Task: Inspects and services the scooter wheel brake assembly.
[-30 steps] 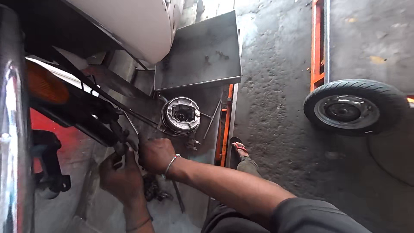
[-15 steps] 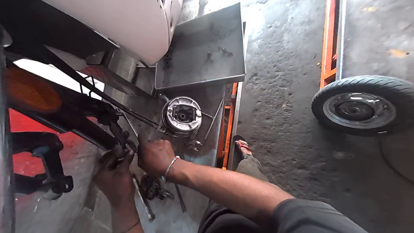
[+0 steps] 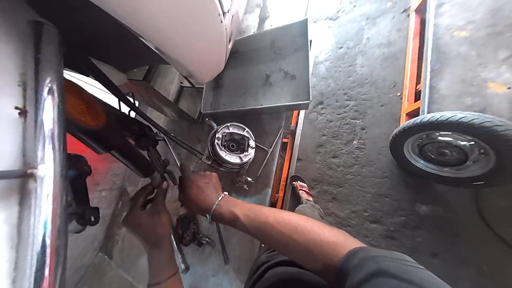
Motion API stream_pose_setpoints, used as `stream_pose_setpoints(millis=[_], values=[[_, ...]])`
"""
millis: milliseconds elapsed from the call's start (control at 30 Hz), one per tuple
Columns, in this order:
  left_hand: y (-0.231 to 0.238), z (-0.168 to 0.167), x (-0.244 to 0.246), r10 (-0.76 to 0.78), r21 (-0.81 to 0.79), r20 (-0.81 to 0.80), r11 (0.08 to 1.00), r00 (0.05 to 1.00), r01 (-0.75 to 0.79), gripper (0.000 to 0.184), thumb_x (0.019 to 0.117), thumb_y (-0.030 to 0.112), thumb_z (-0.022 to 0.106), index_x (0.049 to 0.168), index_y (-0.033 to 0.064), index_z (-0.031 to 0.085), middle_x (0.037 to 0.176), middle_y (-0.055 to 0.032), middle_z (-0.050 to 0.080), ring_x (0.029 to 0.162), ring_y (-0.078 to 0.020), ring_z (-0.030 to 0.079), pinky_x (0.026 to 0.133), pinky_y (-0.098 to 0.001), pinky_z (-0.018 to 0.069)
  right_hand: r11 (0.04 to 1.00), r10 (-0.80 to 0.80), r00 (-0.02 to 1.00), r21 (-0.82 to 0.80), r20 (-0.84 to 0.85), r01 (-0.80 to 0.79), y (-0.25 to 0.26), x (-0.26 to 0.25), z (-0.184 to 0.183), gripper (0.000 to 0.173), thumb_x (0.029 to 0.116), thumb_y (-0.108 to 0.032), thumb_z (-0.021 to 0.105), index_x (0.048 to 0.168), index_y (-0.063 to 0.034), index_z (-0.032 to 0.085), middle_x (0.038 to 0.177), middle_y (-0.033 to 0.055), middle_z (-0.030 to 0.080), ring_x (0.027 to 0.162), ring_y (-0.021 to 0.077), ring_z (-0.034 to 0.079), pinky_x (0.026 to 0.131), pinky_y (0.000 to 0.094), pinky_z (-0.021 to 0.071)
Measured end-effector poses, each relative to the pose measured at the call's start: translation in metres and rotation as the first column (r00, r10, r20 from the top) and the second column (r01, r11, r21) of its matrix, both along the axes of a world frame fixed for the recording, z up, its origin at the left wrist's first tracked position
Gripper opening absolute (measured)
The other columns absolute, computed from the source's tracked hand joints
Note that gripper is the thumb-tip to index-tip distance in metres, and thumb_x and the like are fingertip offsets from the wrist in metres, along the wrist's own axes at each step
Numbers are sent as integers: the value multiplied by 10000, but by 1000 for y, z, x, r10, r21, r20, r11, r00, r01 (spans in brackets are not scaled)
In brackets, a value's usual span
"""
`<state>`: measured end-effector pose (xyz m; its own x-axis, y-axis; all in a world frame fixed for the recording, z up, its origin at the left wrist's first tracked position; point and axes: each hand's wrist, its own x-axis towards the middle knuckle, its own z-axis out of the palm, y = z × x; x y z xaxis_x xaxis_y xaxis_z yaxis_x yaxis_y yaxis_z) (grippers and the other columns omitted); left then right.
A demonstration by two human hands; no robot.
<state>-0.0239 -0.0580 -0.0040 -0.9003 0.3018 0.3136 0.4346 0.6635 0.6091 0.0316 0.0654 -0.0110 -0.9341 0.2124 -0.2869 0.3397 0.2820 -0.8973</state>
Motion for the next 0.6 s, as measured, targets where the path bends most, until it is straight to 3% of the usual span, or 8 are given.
stream_pose_setpoints(millis=[133, 300, 367, 433, 467, 533, 600], values=[[2, -2, 7, 21, 40, -24, 999, 999, -20, 258, 914, 87, 755, 1081, -97, 685, 1002, -162, 706, 884, -65, 674, 844, -203, 546, 1000, -1, 1000, 14, 7, 1, 0, 1, 2, 343, 1082, -215, 440, 1373, -52, 518, 1042, 193, 710, 1008, 376, 703, 816, 558, 538], [6, 3, 11, 42, -45, -30, 998, 999, -44, 301, 929, 83, 743, 1153, -100, 660, 1070, -233, 699, 948, -228, 689, 912, -360, 544, 999, -41, 999, 26, -5, 41, -2, 1, -5, 401, 1080, -247, 461, 1433, -64, 505, 1036, 196, 719, 998, 381, 707, 820, 575, 547], [2, 4, 12, 0, -54, -94, 999, 996, -6, 236, 929, 67, 731, 1106, -85, 698, 1022, -211, 718, 890, -170, 696, 867, -299, 552, 997, -67, 997, 28, -35, 68, -3, 0, -8, 387, 1080, -247, 470, 1407, -48, 530, 1034, 213, 717, 994, 400, 706, 811, 600, 546], [-4, 5, 11, -80, -56, -133, 996, 988, 73, 208, 952, 52, 694, 1104, -91, 699, 1031, -223, 722, 896, -183, 705, 868, -303, 557, 997, -54, 998, 46, -22, 54, -1, 0, -6, 395, 1080, -246, 460, 1414, -47, 531, 1057, 217, 718, 1008, 403, 705, 834, 601, 539], [-5, 8, 13, -116, -67, -109, 992, 987, 109, 219, 978, 54, 661, 1133, -99, 675, 1068, -241, 707, 932, -220, 703, 892, -333, 556, 997, -50, 999, 56, -12, 51, 0, -1, -5, 392, 1079, -246, 461, 1411, -50, 533, 1068, 217, 716, 1017, 403, 703, 845, 600, 535], [0, 22, 22, -87, -70, 9, 994, 996, 87, 217, 996, 50, 634, 1160, -92, 645, 1097, -219, 692, 955, -193, 687, 897, -298, 546, 994, -55, 998, 89, -2, 55, -1, -2, -4, 416, 1079, -247, 460, 1441, -50, 517, 1097, 225, 714, 1043, 410, 698, 871, 606, 532], [-2, 31, 11, 54, -96, 273, 995, 961, -29, 198, 984, 17, 645, 1161, -72, 651, 1109, -154, 696, 963, -143, 662, 908, -261, 528, 990, -64, 998, 125, 13, 62, -1, -3, -3, 457, 1084, -263, 449, 1488, -54, 487, 1142, 230, 707, 1076, 410, 689, 903, 607, 526]])
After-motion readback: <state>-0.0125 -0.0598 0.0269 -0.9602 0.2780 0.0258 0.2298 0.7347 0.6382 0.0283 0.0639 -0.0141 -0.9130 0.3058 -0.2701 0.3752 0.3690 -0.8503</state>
